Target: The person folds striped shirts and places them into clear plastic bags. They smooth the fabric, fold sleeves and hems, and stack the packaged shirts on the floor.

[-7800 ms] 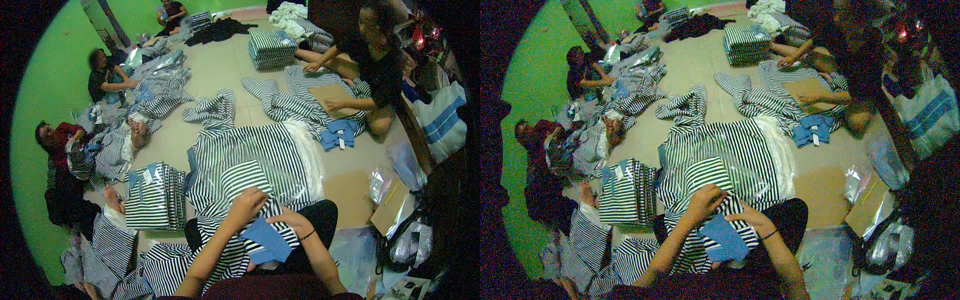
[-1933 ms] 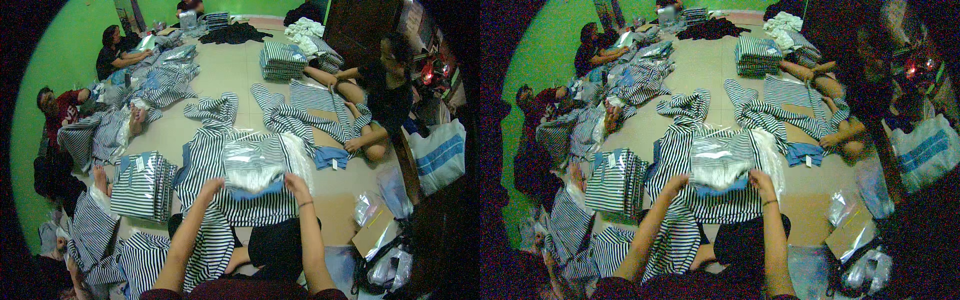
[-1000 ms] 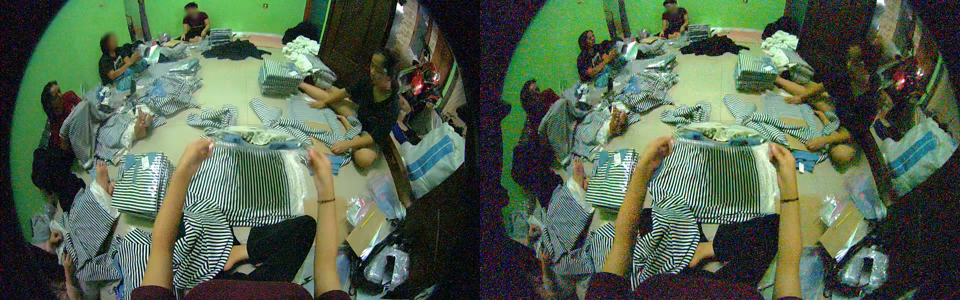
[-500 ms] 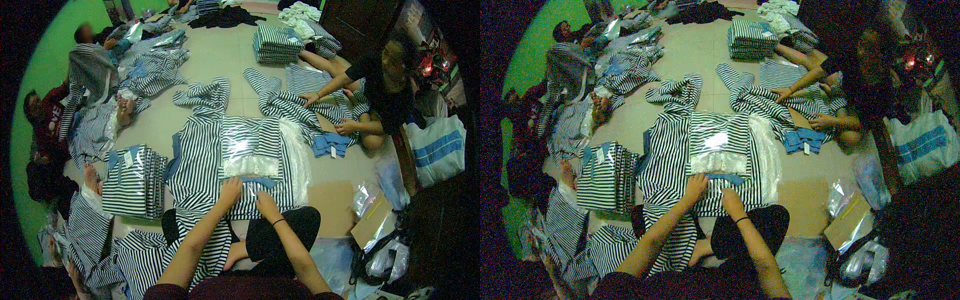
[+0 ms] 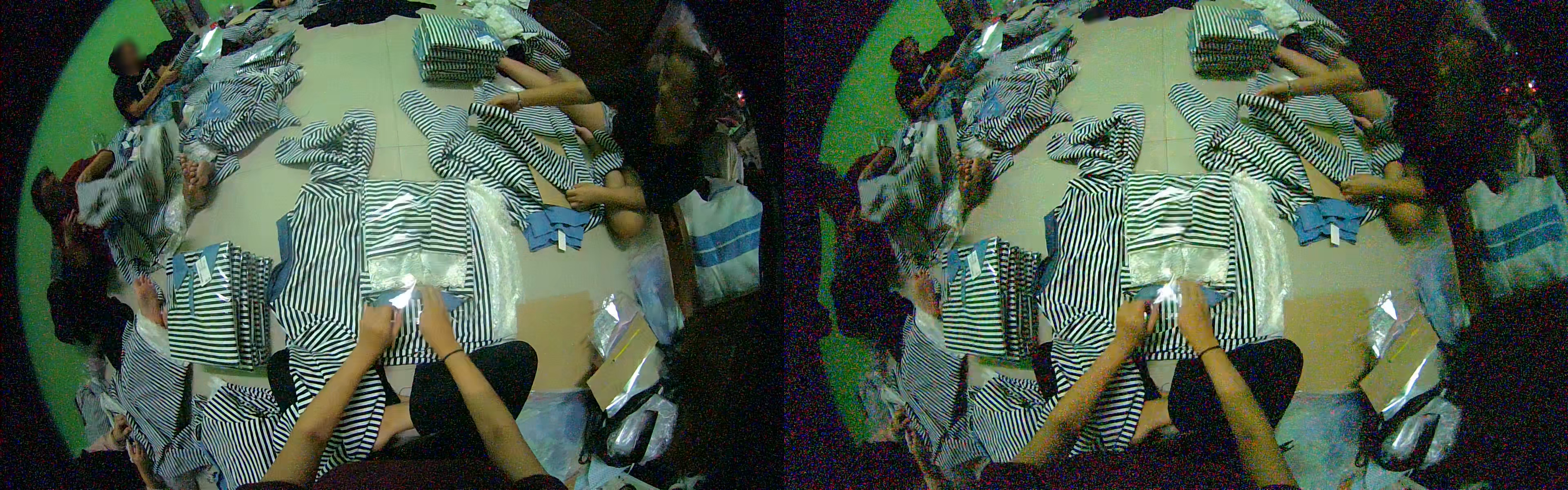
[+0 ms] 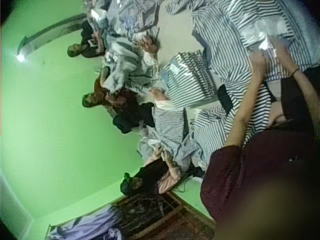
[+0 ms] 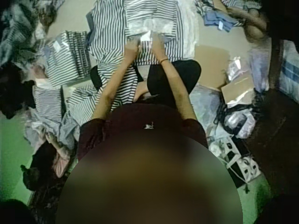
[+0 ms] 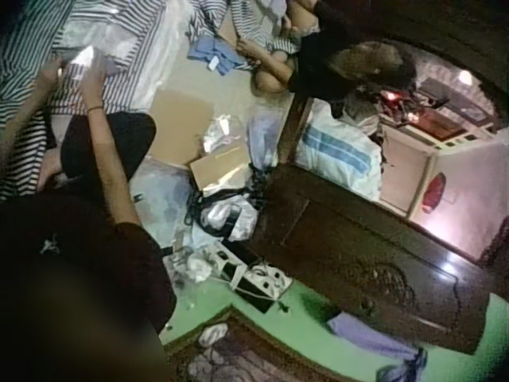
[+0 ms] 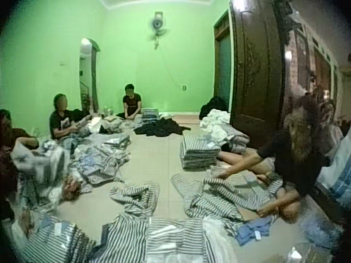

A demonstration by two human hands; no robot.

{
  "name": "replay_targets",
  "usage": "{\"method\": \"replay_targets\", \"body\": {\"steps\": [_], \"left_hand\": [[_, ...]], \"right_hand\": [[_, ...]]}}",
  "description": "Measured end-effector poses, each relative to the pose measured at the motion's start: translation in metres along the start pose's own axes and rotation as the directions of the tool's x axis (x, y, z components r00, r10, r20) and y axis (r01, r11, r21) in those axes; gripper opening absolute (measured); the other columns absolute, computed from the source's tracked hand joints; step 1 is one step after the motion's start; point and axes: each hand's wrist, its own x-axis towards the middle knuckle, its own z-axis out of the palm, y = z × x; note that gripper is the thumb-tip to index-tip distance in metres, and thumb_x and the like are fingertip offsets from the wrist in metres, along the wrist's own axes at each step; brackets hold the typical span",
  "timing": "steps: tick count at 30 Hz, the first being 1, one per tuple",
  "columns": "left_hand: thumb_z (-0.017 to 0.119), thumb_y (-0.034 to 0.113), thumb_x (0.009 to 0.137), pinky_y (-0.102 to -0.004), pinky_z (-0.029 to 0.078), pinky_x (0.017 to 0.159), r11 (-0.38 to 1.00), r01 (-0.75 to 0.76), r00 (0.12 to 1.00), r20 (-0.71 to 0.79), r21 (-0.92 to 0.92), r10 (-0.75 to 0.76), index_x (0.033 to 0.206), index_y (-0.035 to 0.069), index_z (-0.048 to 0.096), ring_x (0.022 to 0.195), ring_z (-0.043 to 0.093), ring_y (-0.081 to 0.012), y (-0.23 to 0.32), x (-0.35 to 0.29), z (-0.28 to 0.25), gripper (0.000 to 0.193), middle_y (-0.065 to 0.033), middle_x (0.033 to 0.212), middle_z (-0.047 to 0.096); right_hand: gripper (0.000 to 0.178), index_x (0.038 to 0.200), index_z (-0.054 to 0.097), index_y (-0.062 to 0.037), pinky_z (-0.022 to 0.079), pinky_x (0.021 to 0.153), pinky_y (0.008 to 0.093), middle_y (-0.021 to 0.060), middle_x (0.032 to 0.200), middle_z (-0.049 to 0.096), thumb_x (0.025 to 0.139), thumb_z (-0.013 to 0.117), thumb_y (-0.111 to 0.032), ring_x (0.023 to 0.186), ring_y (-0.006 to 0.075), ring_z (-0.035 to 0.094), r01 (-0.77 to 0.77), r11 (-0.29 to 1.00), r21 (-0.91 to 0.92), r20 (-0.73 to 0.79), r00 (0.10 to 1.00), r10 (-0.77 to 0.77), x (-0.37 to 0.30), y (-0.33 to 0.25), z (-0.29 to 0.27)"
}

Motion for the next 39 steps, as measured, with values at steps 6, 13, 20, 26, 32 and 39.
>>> {"method": "replay_targets", "body": {"steps": [6,13,20,26,32,39], "left_hand": [[0.056,0.018,0.071,-0.0395,0.037,0.077,0.984,-0.099,0.906,0.395,-0.149,0.151,0.098,-0.002,0.044,0.089,0.047,-0.0329,0.013,-0.032,0.038,0.035,-0.0196,0.097,0.048],[0.051,0.025,0.074,-0.0417,0.025,0.094,0.991,0.104,0.88,0.472,-0.083,-0.053,0.112,-0.007,0.038,0.111,0.034,-0.0349,0.021,-0.043,0.042,0.051,-0.023,0.118,0.037],[0.045,0.005,0.07,-0.0332,0.041,0.075,0.999,-0.031,0.941,0.335,-0.04,0.043,0.096,-0.003,0.047,0.087,0.049,-0.0282,-0.016,-0.019,0.029,0.027,-0.0164,0.093,0.051],[0.044,0.009,0.072,-0.032,0.04,0.082,0.947,-0.255,0.904,0.394,0.195,0.163,0.109,0.001,0.043,0.098,0.048,-0.026,-0.035,-0.016,0.03,0.038,-0.0151,0.108,0.047],[0.047,0.009,0.067,-0.0272,0.04,0.065,0.862,-0.404,0.854,0.464,0.308,0.234,0.077,0.004,0.051,0.073,0.047,-0.0187,-0.044,-0.011,0.032,0.012,-0.0068,0.074,0.048],[0.044,0.013,0.072,-0.0356,0.039,0.074,0.641,-0.308,0.886,0.457,0.703,-0.076,0.089,0.0,0.052,0.087,0.047,-0.0258,-0.002,-0.032,0.05,0.023,-0.0126,0.087,0.05]], "right_hand": [[0.028,0.094,0.051,0.0035,0.034,0.087,0.0375,0.0191,0.098,0.051,0.072,0.041,-0.011,0.098,0.0298,0.044,0.054,0.998,0.033,0.205,0.977,-0.06,0.019,0.024,0.004],[0.035,0.102,0.051,-0.0011,0.032,0.091,0.0376,0.0184,0.106,0.051,0.072,0.044,-0.018,0.106,0.0294,0.043,0.019,0.993,-0.116,0.2,0.98,0.004,0.027,0.02,0.019],[0.044,0.116,0.037,-0.0002,0.029,0.093,0.0366,0.0186,0.118,0.038,0.072,0.04,-0.003,0.112,0.0293,0.035,0.236,0.955,-0.179,0.273,0.945,-0.183,0.019,0.033,0.001],[0.047,0.12,0.031,0.0005,0.03,0.095,0.0337,0.019,0.122,0.035,0.074,0.037,-0.001,0.113,0.0287,0.035,0.261,0.928,-0.265,0.221,0.954,-0.205,-0.009,0.038,-0.013],[0.021,0.093,0.048,0.0002,0.042,0.077,0.0341,0.0159,0.094,0.054,0.073,0.04,-0.004,0.09,0.0282,0.051,0.221,0.94,-0.261,0.311,0.941,-0.135,-0.003,0.053,-0.019],[0.03,0.102,0.043,0.0041,0.033,0.088,0.0378,0.0196,0.107,0.046,0.072,0.04,-0.002,0.101,0.0313,0.043,0.025,0.949,-0.313,0.184,0.982,0.035,-0.011,0.023,-0.005]]}}
